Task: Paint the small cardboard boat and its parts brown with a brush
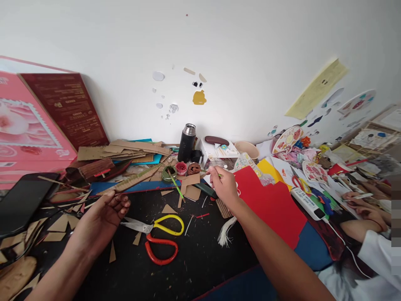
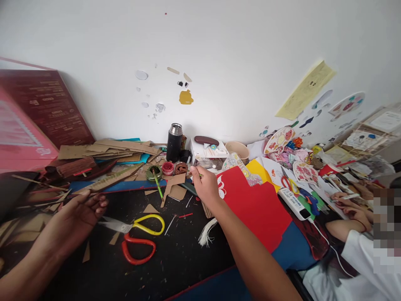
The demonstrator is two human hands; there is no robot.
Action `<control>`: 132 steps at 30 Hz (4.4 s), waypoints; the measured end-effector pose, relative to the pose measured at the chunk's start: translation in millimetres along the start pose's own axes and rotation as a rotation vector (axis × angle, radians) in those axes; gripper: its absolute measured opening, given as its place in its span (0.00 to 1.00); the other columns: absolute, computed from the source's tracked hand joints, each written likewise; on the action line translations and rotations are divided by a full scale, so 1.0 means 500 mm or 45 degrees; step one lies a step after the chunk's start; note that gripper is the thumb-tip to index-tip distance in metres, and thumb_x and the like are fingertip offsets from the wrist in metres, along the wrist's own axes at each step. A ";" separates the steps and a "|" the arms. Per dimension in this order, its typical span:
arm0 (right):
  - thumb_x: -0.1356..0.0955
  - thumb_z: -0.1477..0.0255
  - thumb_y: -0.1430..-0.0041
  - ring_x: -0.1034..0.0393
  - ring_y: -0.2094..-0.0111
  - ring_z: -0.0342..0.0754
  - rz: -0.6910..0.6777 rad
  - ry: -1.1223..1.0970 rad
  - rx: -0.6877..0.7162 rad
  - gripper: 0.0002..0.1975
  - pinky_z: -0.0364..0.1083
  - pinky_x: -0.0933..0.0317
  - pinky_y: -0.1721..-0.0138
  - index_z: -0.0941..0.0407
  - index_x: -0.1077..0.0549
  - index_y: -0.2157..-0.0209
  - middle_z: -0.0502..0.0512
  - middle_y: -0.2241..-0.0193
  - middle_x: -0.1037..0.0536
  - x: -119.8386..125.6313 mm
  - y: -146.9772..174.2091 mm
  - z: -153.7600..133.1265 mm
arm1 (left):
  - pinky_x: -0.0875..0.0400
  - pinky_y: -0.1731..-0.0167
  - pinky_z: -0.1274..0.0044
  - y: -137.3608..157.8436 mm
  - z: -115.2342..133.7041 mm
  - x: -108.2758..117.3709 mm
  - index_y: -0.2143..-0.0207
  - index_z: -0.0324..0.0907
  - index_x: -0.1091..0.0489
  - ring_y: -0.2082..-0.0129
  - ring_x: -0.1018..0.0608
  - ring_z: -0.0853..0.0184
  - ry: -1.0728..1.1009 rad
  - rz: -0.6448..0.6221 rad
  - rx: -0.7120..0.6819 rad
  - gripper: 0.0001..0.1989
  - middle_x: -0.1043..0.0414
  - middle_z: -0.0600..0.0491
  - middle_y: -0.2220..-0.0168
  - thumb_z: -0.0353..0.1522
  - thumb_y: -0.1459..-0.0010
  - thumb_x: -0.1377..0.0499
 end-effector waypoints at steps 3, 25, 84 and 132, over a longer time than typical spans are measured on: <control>0.41 0.50 0.20 0.27 0.75 0.50 -0.018 0.013 0.015 0.29 0.47 0.37 0.67 0.51 0.25 0.70 0.51 0.80 0.25 0.002 0.003 -0.011 | 0.17 0.72 0.80 -0.001 -0.002 -0.001 0.69 0.43 0.23 0.74 0.17 0.67 -0.016 -0.015 0.010 0.13 0.20 0.51 0.73 0.25 0.31 0.43; 0.40 0.44 0.23 0.30 0.78 0.50 0.020 -0.154 -0.135 0.30 0.47 0.37 0.72 0.51 0.24 0.69 0.50 0.81 0.28 0.007 0.020 0.027 | 0.17 0.72 0.79 -0.006 -0.006 0.007 0.68 0.44 0.24 0.73 0.16 0.65 -0.048 -0.031 0.015 0.05 0.19 0.52 0.71 0.25 0.45 0.33; 0.39 0.49 0.21 0.27 0.77 0.48 0.022 -0.265 -0.151 0.27 0.46 0.35 0.68 0.52 0.25 0.68 0.50 0.76 0.22 -0.037 0.037 0.049 | 0.18 0.73 0.78 -0.014 -0.011 0.005 0.68 0.43 0.24 0.72 0.17 0.64 -0.142 -0.111 -0.008 0.09 0.20 0.53 0.71 0.29 0.52 0.28; 0.37 0.45 0.25 0.29 0.81 0.44 0.148 -0.485 -0.306 0.29 0.44 0.38 0.76 0.53 0.22 0.66 0.52 0.73 0.19 -0.036 0.043 0.077 | 0.18 0.73 0.78 -0.024 -0.017 0.011 0.70 0.43 0.23 0.71 0.17 0.64 -0.178 -0.149 -0.039 0.17 0.20 0.54 0.71 0.33 0.59 0.21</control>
Point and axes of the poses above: each hand's wrist, its own y-axis away from the middle knuckle, its own x-axis out of the back of the hand, z = x × y, the point moved 8 cm from there along -y, towards the middle knuckle
